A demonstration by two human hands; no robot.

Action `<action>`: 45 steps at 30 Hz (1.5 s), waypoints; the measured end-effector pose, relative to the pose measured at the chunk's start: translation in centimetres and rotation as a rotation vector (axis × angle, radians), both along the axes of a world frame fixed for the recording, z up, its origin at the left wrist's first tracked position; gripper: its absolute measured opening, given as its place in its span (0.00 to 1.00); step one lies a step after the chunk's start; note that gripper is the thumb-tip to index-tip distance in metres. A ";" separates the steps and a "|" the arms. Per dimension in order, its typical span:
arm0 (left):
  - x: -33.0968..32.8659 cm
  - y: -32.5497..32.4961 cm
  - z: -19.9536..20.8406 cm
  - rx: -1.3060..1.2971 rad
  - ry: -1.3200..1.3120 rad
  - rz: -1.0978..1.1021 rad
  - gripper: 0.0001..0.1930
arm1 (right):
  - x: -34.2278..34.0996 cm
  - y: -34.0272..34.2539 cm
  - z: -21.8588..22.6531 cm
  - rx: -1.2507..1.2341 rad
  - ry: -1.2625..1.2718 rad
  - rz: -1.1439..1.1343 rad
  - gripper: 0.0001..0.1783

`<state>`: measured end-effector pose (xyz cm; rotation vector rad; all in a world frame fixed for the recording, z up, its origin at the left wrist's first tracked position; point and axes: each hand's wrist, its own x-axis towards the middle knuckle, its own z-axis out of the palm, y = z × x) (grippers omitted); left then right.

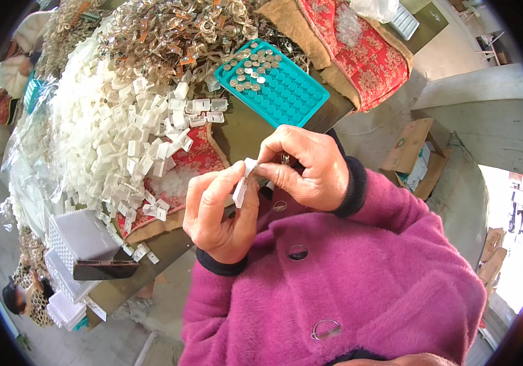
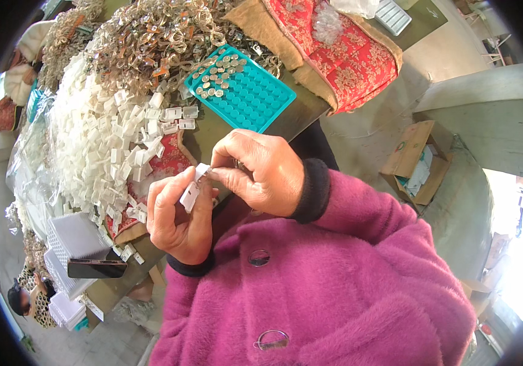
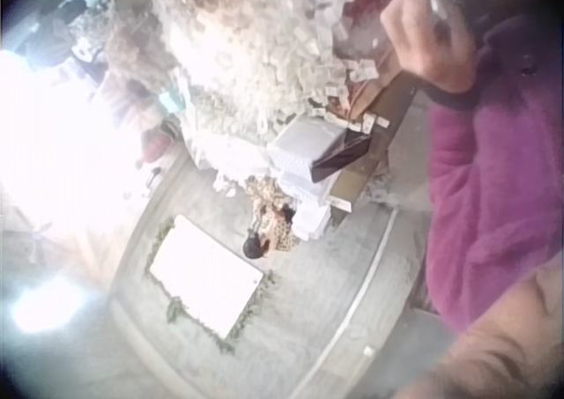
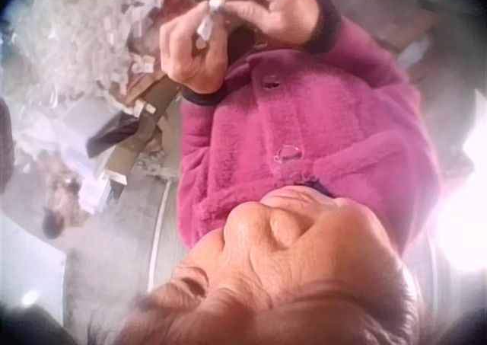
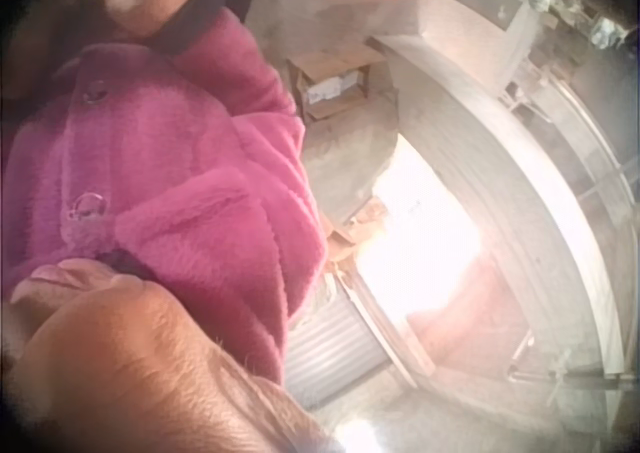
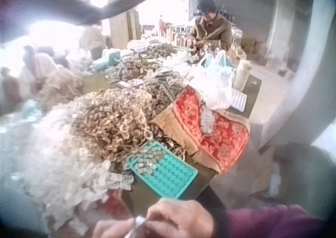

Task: The person repeatedly picks small white plastic housings and metal contacts from a table, inserts the contacts into the housings, and tests the assembly by pressing a button that lights a red LED. Completed units are placed into a teal tray. The person continues this cycle throughout the clip.

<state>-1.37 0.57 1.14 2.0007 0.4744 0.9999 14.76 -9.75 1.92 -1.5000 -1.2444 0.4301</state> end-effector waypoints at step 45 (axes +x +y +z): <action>5.9 4.7 -0.8 -1.329 -0.199 -0.190 0.14 | 9.5 5.4 0.1 -0.103 -0.788 0.033 0.12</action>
